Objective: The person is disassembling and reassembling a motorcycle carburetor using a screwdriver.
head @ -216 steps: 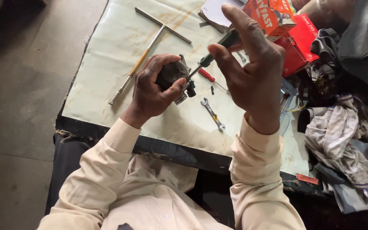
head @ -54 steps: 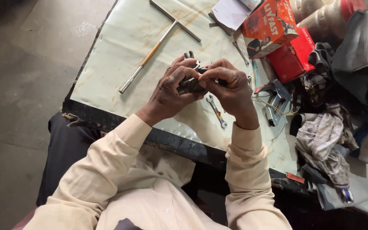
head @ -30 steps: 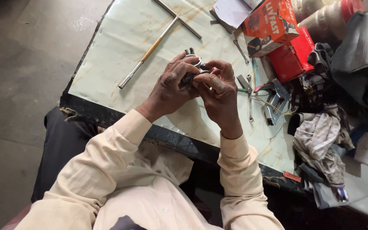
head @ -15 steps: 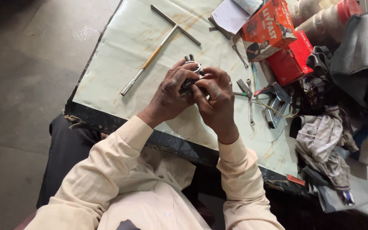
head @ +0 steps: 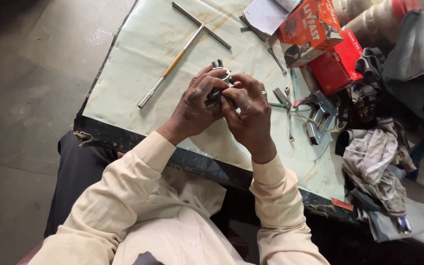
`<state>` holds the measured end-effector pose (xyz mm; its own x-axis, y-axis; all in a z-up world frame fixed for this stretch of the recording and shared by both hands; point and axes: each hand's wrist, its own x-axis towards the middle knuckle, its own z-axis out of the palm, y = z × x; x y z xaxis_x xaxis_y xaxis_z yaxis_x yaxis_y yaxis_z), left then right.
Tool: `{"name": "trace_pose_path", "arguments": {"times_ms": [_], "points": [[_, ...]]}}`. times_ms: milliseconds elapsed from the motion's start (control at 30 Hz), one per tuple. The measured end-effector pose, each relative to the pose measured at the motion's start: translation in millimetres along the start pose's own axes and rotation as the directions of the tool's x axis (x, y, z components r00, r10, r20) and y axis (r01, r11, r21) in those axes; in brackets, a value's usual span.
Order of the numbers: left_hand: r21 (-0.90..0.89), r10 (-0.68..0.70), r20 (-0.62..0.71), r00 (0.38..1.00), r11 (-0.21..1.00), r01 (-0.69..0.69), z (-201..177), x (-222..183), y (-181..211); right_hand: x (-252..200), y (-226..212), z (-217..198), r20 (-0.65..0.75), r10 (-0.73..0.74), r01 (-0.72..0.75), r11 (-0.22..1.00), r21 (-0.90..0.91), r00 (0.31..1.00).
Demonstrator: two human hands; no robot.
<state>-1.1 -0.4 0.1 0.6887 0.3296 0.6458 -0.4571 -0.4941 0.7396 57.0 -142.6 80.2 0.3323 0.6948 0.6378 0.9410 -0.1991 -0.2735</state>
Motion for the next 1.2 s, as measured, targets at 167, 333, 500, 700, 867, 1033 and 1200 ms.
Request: {"name": "trace_pose_path", "arguments": {"times_ms": [167, 333, 500, 700, 867, 1033, 1200], "points": [[-0.003, 0.01, -0.005, 1.0, 1.0, -0.01, 2, -1, -5, -3, 3, 4, -0.004, 0.021, -0.021, 1.0, 0.006, 1.0], [-0.001, 0.019, -0.001, 1.0, 1.0, -0.019, 0, 2, -3, -7, 29, -1, -0.103, 0.102, -0.087, 0.986, 0.141, 0.99], [-0.001, -0.011, 0.01, 1.0, 1.0, 0.011, 2, -1, -3, -23, 81, -9, -0.339, 0.501, -0.353, 0.84, 0.413, 0.796], [-0.006, -0.019, 0.008, 1.0, 1.0, 0.019, 6, -3, -6, -65, 76, -49, -0.379, 0.325, -0.396, 0.91, -0.125, 0.867], [-0.01, -0.027, -0.013, 1.0, 1.0, 0.027, 5, -3, -5, -78, 16, -68, -0.257, 0.59, -0.633, 0.762, -0.137, 0.766], [-0.016, -0.021, -0.009, 1.0, 1.0, 0.02, 5, -4, -6, -87, -29, -63, -0.282, 0.675, -0.628, 0.738, 0.246, 0.682], [-0.005, -0.014, -0.011, 1.0, 1.0, 0.014, 5, -4, -7, -78, -54, -46, -0.292, 0.564, -0.485, 0.82, 0.303, 0.772]]}}
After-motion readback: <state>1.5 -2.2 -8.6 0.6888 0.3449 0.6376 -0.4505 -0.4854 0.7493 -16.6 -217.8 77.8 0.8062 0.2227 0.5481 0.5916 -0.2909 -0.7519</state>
